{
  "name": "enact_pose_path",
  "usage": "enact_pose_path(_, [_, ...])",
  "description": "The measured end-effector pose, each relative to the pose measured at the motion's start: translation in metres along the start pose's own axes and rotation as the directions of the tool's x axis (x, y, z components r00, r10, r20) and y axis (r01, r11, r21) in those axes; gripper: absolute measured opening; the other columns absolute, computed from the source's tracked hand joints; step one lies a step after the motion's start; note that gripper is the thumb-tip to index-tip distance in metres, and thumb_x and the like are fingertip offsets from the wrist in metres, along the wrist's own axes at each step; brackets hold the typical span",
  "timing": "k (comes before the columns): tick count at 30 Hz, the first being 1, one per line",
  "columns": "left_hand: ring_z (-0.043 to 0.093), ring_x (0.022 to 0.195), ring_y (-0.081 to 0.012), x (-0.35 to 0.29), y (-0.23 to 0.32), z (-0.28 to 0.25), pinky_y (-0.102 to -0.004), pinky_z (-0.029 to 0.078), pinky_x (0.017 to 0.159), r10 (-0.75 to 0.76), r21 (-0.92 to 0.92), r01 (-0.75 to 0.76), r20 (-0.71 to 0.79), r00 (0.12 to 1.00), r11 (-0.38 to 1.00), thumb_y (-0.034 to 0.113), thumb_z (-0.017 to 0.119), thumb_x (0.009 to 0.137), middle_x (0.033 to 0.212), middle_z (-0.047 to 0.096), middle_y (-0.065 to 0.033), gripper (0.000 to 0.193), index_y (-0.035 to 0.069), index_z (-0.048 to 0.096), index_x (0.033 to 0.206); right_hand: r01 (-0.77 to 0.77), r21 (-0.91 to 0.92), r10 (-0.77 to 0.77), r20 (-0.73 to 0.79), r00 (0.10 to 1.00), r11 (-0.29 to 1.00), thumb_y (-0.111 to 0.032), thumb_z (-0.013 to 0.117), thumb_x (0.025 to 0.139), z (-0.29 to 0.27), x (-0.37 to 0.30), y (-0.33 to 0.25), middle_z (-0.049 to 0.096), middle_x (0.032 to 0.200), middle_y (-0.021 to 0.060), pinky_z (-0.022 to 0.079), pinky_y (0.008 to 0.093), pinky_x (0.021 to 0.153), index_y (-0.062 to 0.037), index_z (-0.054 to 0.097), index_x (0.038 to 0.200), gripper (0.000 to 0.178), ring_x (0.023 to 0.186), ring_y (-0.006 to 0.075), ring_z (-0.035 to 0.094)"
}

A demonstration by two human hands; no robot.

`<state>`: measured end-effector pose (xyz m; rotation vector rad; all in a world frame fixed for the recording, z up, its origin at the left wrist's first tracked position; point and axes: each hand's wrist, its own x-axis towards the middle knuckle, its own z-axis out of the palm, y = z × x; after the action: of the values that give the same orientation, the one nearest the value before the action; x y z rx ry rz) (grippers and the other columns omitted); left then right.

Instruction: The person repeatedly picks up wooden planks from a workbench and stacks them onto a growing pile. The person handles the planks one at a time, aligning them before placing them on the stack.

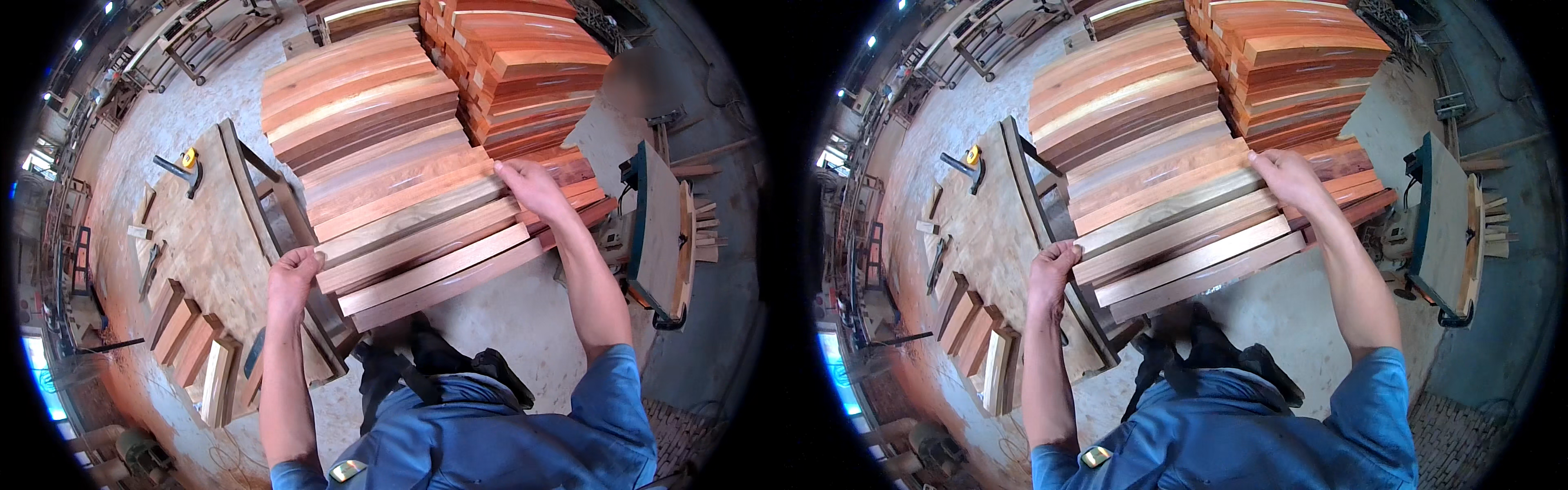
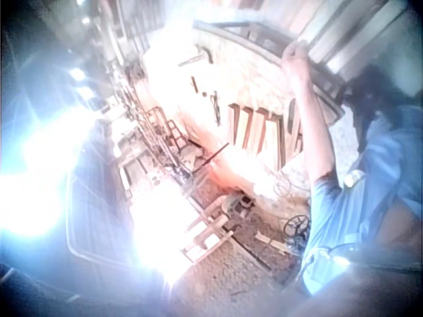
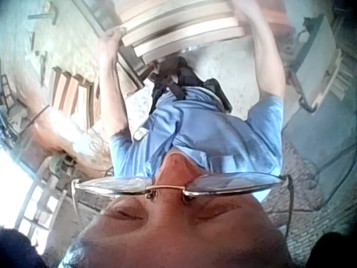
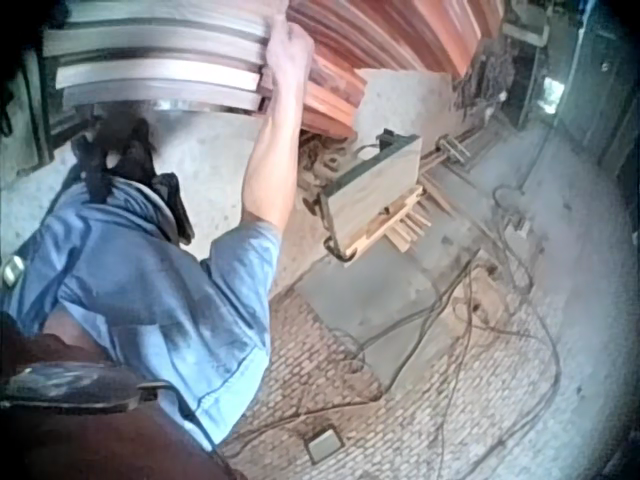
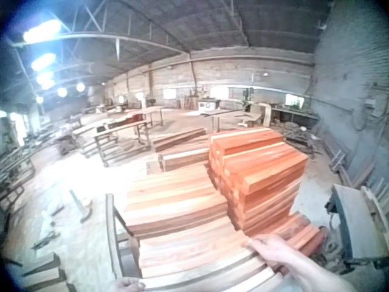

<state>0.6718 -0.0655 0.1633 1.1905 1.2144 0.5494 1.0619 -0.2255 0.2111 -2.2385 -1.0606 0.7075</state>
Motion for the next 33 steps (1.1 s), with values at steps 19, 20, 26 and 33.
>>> enact_pose_path(19, [0.064,0.088,-0.0185,-0.064,-0.005,0.004,-0.0318,0.054,0.081,0.364,0.357,-0.377,0.105,0.925,0.855,0.004,0.074,0.087,0.109,0.065,-0.0117,0.049,0.000,0.059,0.133,-0.049,0.252,0.025,0.097,0.995,0.967,-0.031,0.062,0.096,-0.012,-0.050,0.020,0.068,0.100,0.0100,0.048,0.0332,0.088,0.0039,0.068,0.111,0.038,0.095,0.0177,0.061])
enact_pose_path(20, [0.064,0.087,-0.0199,-0.064,-0.002,0.006,-0.0322,0.054,0.080,0.374,0.400,-0.385,0.109,0.921,0.831,0.004,0.075,0.086,0.109,0.065,-0.0125,0.048,0.001,0.060,0.131,0.028,0.206,-0.042,0.065,0.997,0.978,-0.031,0.062,0.095,-0.012,-0.051,0.018,0.068,0.102,0.0120,0.047,0.0344,0.088,0.0042,0.068,0.111,0.039,0.097,0.0201,0.061])
enact_pose_path(26, [0.065,0.087,-0.0282,-0.073,0.017,0.012,-0.0355,0.054,0.077,0.556,0.604,-0.517,0.143,0.819,0.606,0.005,0.076,0.081,0.113,0.064,-0.0162,0.042,0.002,0.063,0.121,0.175,-0.054,-0.176,-0.012,0.984,0.983,-0.036,0.063,0.092,-0.004,-0.060,0.005,0.063,0.107,0.0229,0.044,0.0430,0.095,0.0072,0.063,0.119,0.050,0.108,0.0361,0.057])
enact_pose_path(33, [0.061,0.109,-0.0347,-0.076,0.009,0.013,-0.0413,0.049,0.095,0.539,0.634,-0.508,0.167,0.826,0.582,0.009,0.079,0.079,0.115,0.064,-0.0167,0.041,0.004,0.065,0.117,0.193,-0.119,-0.203,-0.082,0.976,0.974,-0.039,0.061,0.094,0.003,-0.055,0.008,0.060,0.125,0.0264,0.042,0.0425,0.105,0.0088,0.064,0.116,0.053,0.121,0.0383,0.055])
